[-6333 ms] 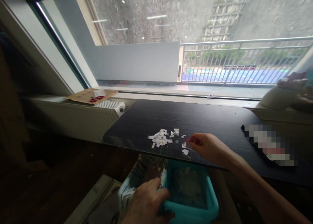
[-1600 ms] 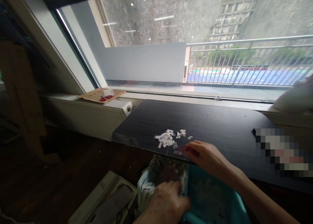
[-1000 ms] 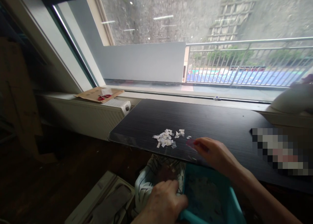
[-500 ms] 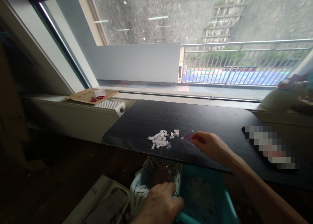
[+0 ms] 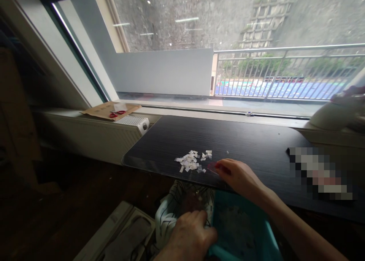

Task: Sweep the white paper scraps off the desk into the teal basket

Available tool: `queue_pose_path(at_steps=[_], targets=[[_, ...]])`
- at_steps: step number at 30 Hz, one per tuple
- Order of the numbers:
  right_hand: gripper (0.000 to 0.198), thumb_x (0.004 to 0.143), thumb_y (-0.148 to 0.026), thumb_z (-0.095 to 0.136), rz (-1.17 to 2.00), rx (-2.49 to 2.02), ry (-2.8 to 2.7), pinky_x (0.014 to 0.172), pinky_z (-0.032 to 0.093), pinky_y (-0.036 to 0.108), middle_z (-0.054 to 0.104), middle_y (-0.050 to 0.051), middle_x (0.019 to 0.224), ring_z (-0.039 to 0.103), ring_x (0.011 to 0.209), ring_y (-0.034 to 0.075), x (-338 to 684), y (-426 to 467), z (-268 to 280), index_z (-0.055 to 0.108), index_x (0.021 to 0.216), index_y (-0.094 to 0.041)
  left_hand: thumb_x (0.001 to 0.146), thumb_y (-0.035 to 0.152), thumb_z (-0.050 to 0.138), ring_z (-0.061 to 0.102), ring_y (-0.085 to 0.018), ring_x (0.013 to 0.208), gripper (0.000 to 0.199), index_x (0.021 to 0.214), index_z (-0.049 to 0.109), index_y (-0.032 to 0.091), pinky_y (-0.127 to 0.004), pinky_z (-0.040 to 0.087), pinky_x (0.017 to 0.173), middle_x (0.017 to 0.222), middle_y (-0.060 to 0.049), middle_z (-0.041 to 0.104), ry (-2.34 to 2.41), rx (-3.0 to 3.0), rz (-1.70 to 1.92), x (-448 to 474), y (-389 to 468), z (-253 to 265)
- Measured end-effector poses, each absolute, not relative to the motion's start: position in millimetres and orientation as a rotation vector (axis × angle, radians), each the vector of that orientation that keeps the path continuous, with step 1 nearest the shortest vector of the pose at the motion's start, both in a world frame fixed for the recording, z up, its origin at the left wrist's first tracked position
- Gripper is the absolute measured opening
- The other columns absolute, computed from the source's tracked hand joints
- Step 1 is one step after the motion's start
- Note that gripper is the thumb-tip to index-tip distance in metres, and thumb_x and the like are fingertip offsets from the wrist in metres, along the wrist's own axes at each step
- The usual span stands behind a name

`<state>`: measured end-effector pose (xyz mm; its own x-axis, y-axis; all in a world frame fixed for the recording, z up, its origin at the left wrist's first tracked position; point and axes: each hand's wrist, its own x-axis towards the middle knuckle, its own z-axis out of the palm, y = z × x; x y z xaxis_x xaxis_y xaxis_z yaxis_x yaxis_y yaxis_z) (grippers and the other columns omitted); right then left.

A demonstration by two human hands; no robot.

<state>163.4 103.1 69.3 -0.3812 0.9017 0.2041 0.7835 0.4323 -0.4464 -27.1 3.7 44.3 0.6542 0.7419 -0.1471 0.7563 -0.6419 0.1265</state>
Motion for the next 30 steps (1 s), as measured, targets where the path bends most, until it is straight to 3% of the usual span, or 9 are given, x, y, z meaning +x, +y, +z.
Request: queue_pose_path(at_steps=[12,15,19,21,23,27,30], targets=[[0.021,0.090,-0.031,0.049,0.605,-1.213,-2.393,0.061,0.040,0.019,0.068,0.000,0.081,0.060,0.068,0.012,157.4,72.3,82.4,0.069,0.087,-0.024,0.066,0.052,0.078,0.052,-0.021,0.077,0.036,0.083,0.065,0.023,-0.028,0.041,0.067,0.085,-0.001,0.053,1.303,2.624,-0.013,-33.9,3.8,39.8],[0.023,0.087,-0.036,0.050,0.432,-1.429,-2.221,0.059,0.040,0.022,0.069,0.001,0.082,0.061,0.069,0.014,183.3,97.1,79.2,0.069,0.090,-0.023,0.067,0.053,0.077,0.051,-0.021,0.076,0.036,0.081,0.064,0.023,-0.028,0.040,0.066,0.083,-0.001,0.052,1.297,2.656,-0.018,-34.0,4.7,35.0],[0.030,0.087,-0.037,0.045,0.103,-1.791,-1.986,0.059,0.039,0.026,0.070,0.006,0.086,0.062,0.074,0.019,215.7,140.9,70.1,0.068,0.098,-0.020,0.080,0.034,0.068,0.050,-0.019,0.071,0.015,0.073,0.062,0.022,-0.025,0.038,0.061,0.076,0.000,0.049,1.272,2.665,-0.104,-30.7,10.7,22.5],[0.029,0.088,-0.036,0.044,0.048,-1.802,-2.034,0.060,0.038,0.026,0.070,0.005,0.087,0.062,0.076,0.020,217.0,147.5,65.2,0.068,0.095,-0.021,0.082,0.029,0.064,0.048,-0.018,0.067,0.013,0.071,0.062,0.022,-0.024,0.036,0.058,0.071,0.000,0.047,1.276,2.670,-0.143,-29.2,13.0,18.9],[0.028,0.089,-0.034,0.043,0.069,-1.727,-2.130,0.060,0.037,0.026,0.070,0.004,0.087,0.062,0.076,0.019,207.1,140.3,61.5,0.067,0.092,-0.022,0.079,0.032,0.068,0.048,-0.019,0.068,0.013,0.073,0.062,0.023,-0.025,0.037,0.059,0.073,0.000,0.048,1.278,2.680,-0.153,-28.7,13.0,19.9],[0.027,0.092,-0.034,0.041,0.189,-1.558,-2.274,0.059,0.035,0.025,0.069,0.002,0.081,0.060,0.068,0.016,175.1,105.4,62.3,0.065,0.088,-0.023,0.068,0.049,0.077,0.051,-0.022,0.076,0.031,0.081,0.065,0.023,-0.029,0.042,0.066,0.083,-0.002,0.052,1.278,2.652,-0.105,-29.3,7.9,32.4],[0.024,0.091,-0.032,0.044,0.317,-1.458,-2.346,0.059,0.035,0.023,0.068,0.000,0.077,0.060,0.067,0.014,161.0,87.5,68.1,0.065,0.084,-0.023,0.066,0.048,0.079,0.053,-0.023,0.079,0.034,0.084,0.066,0.023,-0.031,0.044,0.070,0.086,-0.002,0.054,1.308,2.600,-0.113,-29.4,5.6,41.0]])
